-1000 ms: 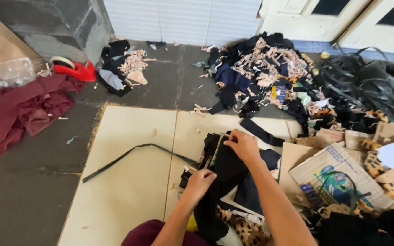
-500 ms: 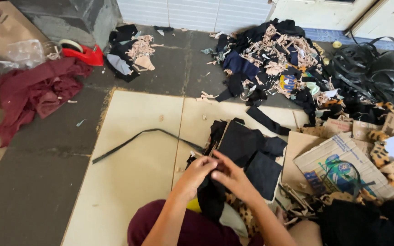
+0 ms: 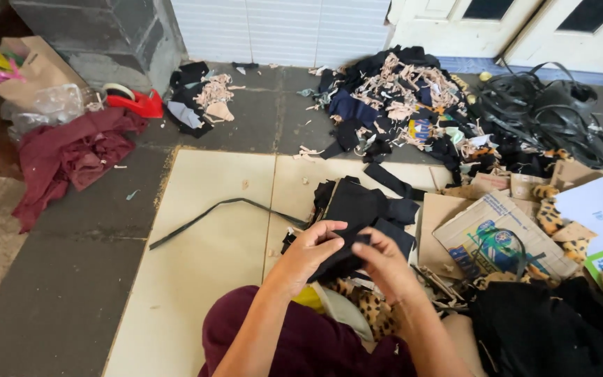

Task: The person sits on the floor and folds multiple pieces of black fabric by hand, stacking them on a cardboard base. The person then wraps the stack with a black strap and ties it into a knot.

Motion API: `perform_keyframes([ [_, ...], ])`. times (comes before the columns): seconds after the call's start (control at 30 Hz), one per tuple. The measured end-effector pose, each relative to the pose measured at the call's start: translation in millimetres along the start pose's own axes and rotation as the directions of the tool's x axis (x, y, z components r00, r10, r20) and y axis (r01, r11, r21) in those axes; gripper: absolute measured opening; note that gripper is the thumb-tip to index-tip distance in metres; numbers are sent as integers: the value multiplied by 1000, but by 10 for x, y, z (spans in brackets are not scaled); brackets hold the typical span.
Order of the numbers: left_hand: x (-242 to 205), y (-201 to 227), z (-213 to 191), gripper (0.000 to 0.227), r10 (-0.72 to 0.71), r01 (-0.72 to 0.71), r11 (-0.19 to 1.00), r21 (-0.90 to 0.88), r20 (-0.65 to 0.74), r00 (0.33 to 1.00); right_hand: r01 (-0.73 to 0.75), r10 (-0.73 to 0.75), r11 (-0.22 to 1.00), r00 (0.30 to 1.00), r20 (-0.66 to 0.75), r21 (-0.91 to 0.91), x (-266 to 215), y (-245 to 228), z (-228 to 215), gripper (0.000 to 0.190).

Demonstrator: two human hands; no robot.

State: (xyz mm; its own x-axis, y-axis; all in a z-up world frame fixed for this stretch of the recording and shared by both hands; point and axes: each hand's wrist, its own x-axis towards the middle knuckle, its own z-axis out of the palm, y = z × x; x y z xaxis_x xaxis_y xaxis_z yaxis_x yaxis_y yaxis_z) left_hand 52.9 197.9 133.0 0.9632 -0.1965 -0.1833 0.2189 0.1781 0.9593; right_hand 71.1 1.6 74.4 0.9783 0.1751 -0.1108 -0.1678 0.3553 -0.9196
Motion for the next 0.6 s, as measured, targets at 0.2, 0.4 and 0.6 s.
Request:
perform_keyframes([
  [0.2,-39,12,-13,53,-13,-1,954,299,45,999,22,-21,987,1000,9,-160,-70,-390,23,10],
  [0.4,167,121,149,52,-192,166,827,537,-9,981,11,-44,933,996,-83,-359,86,-430,-210,11],
  [0.6,760,3,329,41,-12,49,760,648,-62,998,-16,-73,957,952,-296,-288,486,-143,-560,10],
])
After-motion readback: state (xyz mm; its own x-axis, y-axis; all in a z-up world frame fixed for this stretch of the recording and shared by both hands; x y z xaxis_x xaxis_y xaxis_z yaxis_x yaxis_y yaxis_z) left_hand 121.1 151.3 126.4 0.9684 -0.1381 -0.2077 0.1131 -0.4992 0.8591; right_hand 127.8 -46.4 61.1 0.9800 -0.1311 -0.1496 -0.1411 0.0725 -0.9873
